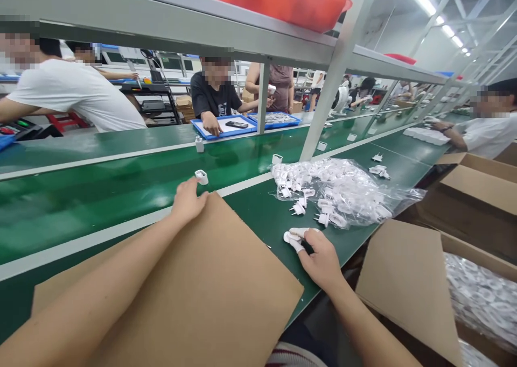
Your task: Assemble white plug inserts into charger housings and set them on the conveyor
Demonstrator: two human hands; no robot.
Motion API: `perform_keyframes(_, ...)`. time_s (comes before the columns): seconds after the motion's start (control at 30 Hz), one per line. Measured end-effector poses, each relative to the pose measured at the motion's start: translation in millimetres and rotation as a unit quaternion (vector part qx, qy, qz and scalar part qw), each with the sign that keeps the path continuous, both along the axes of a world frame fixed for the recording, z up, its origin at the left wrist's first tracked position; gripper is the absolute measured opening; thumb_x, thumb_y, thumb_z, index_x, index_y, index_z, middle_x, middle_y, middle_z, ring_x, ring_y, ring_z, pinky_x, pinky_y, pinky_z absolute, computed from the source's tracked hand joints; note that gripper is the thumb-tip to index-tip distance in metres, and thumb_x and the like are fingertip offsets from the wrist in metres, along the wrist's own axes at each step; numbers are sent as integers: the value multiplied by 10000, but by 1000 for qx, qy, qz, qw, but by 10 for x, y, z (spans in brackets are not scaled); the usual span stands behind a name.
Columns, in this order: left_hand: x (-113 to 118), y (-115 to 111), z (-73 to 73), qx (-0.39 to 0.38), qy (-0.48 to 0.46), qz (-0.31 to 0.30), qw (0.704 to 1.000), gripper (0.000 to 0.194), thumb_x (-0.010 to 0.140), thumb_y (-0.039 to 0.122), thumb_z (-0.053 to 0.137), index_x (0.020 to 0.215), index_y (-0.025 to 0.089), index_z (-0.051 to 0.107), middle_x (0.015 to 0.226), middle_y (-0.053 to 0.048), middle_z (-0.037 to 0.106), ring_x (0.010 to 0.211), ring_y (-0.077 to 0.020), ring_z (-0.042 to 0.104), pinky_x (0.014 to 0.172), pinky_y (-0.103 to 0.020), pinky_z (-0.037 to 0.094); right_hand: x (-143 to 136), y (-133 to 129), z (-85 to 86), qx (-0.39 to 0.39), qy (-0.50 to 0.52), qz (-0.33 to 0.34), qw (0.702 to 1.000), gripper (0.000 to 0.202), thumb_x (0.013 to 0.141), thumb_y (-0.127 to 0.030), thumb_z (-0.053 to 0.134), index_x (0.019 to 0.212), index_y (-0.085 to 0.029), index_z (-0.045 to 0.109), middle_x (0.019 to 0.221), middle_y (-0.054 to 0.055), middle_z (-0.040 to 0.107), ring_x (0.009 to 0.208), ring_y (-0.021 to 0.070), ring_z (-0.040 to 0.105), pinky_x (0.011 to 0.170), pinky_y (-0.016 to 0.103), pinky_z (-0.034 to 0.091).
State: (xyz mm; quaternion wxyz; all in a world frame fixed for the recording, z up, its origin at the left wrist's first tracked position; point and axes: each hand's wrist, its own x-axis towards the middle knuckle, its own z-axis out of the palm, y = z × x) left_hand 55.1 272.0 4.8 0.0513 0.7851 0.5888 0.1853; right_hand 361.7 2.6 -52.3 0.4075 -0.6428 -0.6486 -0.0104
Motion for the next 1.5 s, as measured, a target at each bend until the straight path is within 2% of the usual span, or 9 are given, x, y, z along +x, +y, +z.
perform_keyframes(0.13,-33,425,178,-10,63,-23,998,699,920,93,506,1609,144,402,1730,-104,203,1601,-337,165,1313,-481,207,-17,20,41,0,9,9,1000,257,929,-116,539,1079,-245,702,1013,66,749,967,258,676,852,390,565)
perform_keyframes(0.3,-75,541,390,-53,54,-23,997,390,1011,173,489,1376,101,606,1476,-157,509,1217,-324,615,1073,-414,513,-27,32,86,15,18,16,1000,240,961,-148,560,1117,-249,713,1014,66,760,942,252,678,851,390,572)
perform_keyframes(0.43,6,299,590,-23,30,-1,999,387,1023,389,595,1279,100,627,1315,-137,596,1105,-324,625,931,-414,550,-18,23,82,11,26,16,999,254,966,-166,567,1134,-263,729,1032,66,767,960,253,688,869,398,576)
perform_keyframes(0.57,260,-297,669,-60,-41,-58,996,469,923,555,692,1250,218,679,1162,-69,706,989,-279,656,804,-341,530,-4,24,59,8,63,8,998,229,951,-205,590,1105,-245,754,1057,78,776,1007,267,699,914,432,577)
perform_keyframes(0.77,461,-1227,358,-138,-70,-190,970,378,853,606,716,1087,312,759,1021,-1,747,876,-243,675,688,-320,481,-18,15,221,-18,319,-24,947,295,800,-415,817,1021,-223,788,1003,60,800,852,216,726,839,380,598)
perform_keyframes(0.9,427,-1323,20,-156,-138,-210,955,452,855,591,731,1226,333,728,1124,2,749,912,-244,687,786,-336,510,-109,61,380,-54,487,8,872,405,629,-436,928,914,-197,767,885,31,761,758,162,679,752,316,577)
perform_keyframes(1.0,440,-1326,-114,-191,-180,-241,934,496,863,594,726,1268,309,711,1137,-12,744,886,-230,679,779,-324,515,-274,124,433,-60,519,43,851,428,582,-413,954,886,-195,747,864,17,738,749,146,656,756,312,576)
perform_keyframes(1.27,504,-1431,-172,-241,-257,-296,888,482,871,581,735,1206,235,716,887,-23,704,718,-184,590,623,-279,435,-633,310,518,17,222,90,971,199,880,-246,701,1067,-249,768,1102,31,783,1008,201,689,936,367,537)
perform_keyframes(1.5,518,-1419,-206,-236,-284,-297,880,454,852,587,742,1060,184,724,738,-10,619,644,-159,504,578,-268,377,-703,408,590,-25,-11,94,995,235,898,-146,561,1048,-235,719,1066,56,745,1008,238,642,902,374,515)
